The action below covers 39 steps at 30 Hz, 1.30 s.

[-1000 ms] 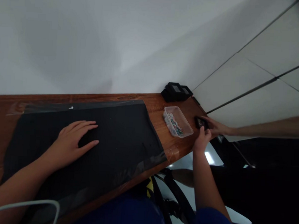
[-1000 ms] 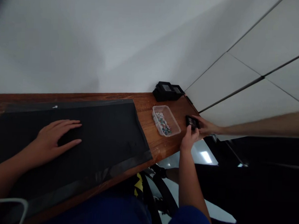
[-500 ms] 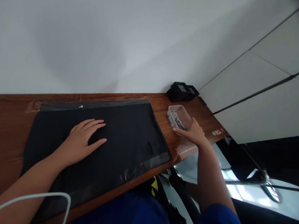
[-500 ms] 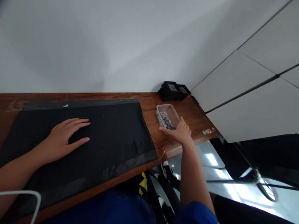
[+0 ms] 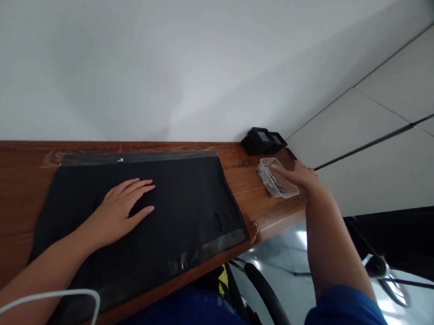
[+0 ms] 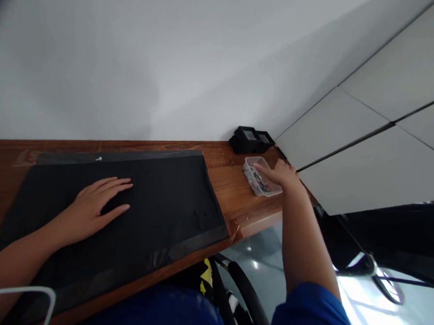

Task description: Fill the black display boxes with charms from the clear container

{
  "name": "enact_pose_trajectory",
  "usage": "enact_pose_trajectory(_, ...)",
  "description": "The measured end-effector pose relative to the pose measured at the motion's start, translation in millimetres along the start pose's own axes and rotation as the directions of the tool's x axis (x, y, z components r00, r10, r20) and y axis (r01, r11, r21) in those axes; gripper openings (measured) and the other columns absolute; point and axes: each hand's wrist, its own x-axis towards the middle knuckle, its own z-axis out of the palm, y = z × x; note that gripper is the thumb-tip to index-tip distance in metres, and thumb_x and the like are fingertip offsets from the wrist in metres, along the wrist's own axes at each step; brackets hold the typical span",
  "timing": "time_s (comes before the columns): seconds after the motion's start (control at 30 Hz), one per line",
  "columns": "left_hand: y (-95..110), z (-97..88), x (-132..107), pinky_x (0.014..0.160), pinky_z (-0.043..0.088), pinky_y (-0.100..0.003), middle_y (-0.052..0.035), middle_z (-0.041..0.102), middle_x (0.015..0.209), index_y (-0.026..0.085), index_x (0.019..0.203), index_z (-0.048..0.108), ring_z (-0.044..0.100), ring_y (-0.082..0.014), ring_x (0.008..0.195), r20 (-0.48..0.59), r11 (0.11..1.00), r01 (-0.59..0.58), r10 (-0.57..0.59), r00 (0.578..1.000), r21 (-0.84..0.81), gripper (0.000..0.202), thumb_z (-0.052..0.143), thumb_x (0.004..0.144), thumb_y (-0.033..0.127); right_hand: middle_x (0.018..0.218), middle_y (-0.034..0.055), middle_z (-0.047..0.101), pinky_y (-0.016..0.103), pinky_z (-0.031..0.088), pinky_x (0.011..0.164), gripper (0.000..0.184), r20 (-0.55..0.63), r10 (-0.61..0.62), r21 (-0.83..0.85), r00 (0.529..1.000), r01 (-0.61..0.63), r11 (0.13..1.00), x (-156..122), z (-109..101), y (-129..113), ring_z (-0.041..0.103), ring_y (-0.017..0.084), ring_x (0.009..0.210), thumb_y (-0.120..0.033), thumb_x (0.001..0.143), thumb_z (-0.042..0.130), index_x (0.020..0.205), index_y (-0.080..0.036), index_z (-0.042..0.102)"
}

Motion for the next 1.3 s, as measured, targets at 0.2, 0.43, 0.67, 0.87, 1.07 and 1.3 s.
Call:
enact_pose_trajectory(0.2, 1.0, -0.9, 0.6, 0.127, 0.037, -0.071, -0.0092, 0.060, 0.166, 0.029, 0.154, 0.064, 0.045, -0.0415, 0.160, 0.006, 1.000, -0.004, 0.004, 1.000, -0.005, 0.070, 0.046, 0.103, 0.073, 0.163, 0.0297, 0.056, 0.054, 0.041, 0.129, 0.099, 0.024, -0.009, 0.119, 1.000, 0.006, 0.993, 39.7, 5.5, -94.0, 0.052, 0.041, 0.156, -0.076, 0.093, 0.068, 0.161, -0.006, 0.048)
enact_pose_trajectory(0.43, 2.1, -0.6, -0.5, 0.126, 0.039, -0.071, -0.0106, 0.061, 0.165, 0.028, 0.154, 0.065, 0.047, -0.0419, 0.159, -0.010, 1.000, -0.021, 0.021, 1.000, -0.004, 0.068, 0.049, 0.104, 0.072, 0.162, 0.0355, 0.054, 0.066, 0.034, 0.131, 0.104, 0.036, 0.086, 0.159, 0.996, -0.090, 0.983, 63.5, 14.2, -125.3, 0.047, 0.048, 0.158, -0.056, 0.080, 0.091, 0.158, -0.003, 0.048)
enact_pose_trajectory(0.67, 0.9, 0.8, -0.9, 0.128, 0.040, -0.067, -0.0097, 0.060, 0.166, 0.029, 0.156, 0.063, 0.045, -0.0403, 0.160, -0.013, 0.999, -0.047, 0.047, 0.999, -0.016, 0.067, 0.048, 0.106, 0.070, 0.170, 0.0269, 0.046, 0.054, 0.030, 0.135, 0.110, -0.155, -0.095, 0.253, 0.983, 0.132, 0.958, 15.0, -4.8, -129.7, 0.040, 0.040, 0.162, -0.049, 0.079, 0.089, 0.166, -0.007, 0.037)
enact_pose_trajectory(0.87, 10.1, -3.4, -3.5, 0.134, 0.025, -0.070, -0.0180, 0.036, 0.181, 0.021, 0.175, 0.034, 0.024, -0.0481, 0.169, 0.073, 0.995, -0.016, 0.023, 0.997, -0.094, 0.115, 0.071, 0.086, 0.083, 0.163, 0.0206, 0.051, 0.060, 0.036, 0.133, 0.108, -0.126, -0.704, 0.577, 0.698, 0.629, 0.521, -143.6, 46.0, -153.1, 0.049, 0.042, 0.155, -0.053, 0.072, 0.093, 0.162, -0.019, 0.044)
enact_pose_trajectory(1.07, 15.5, -4.9, -3.9, 0.136, 0.017, -0.073, -0.0197, 0.018, 0.186, 0.026, 0.181, 0.008, 0.004, -0.0485, 0.173, 0.073, 0.942, 0.002, 0.024, 0.997, -0.335, 0.142, 0.083, 0.076, 0.085, 0.156, 0.0202, 0.060, 0.064, 0.046, 0.125, 0.122, 0.101, -0.763, 0.679, 0.639, 0.516, 0.522, -220.4, 68.4, -199.9, 0.060, 0.042, 0.144, -0.063, 0.064, 0.100, 0.164, -0.023, 0.043)
enact_pose_trajectory(1.3, 18.4, -6.7, 0.6, 0.134, 0.000, -0.079, -0.0237, 0.018, 0.185, 0.024, 0.181, 0.009, -0.003, -0.0532, 0.171, 0.025, 0.817, 0.073, -0.072, 0.997, -0.572, 0.156, 0.096, 0.063, 0.078, 0.160, 0.0200, 0.060, 0.071, 0.033, 0.130, 0.117, 0.245, -0.870, 0.618, 0.429, 0.622, 0.481, -198.6, 46.1, -242.3, 0.053, 0.047, 0.153, -0.054, 0.055, 0.107, 0.157, -0.024, 0.057)
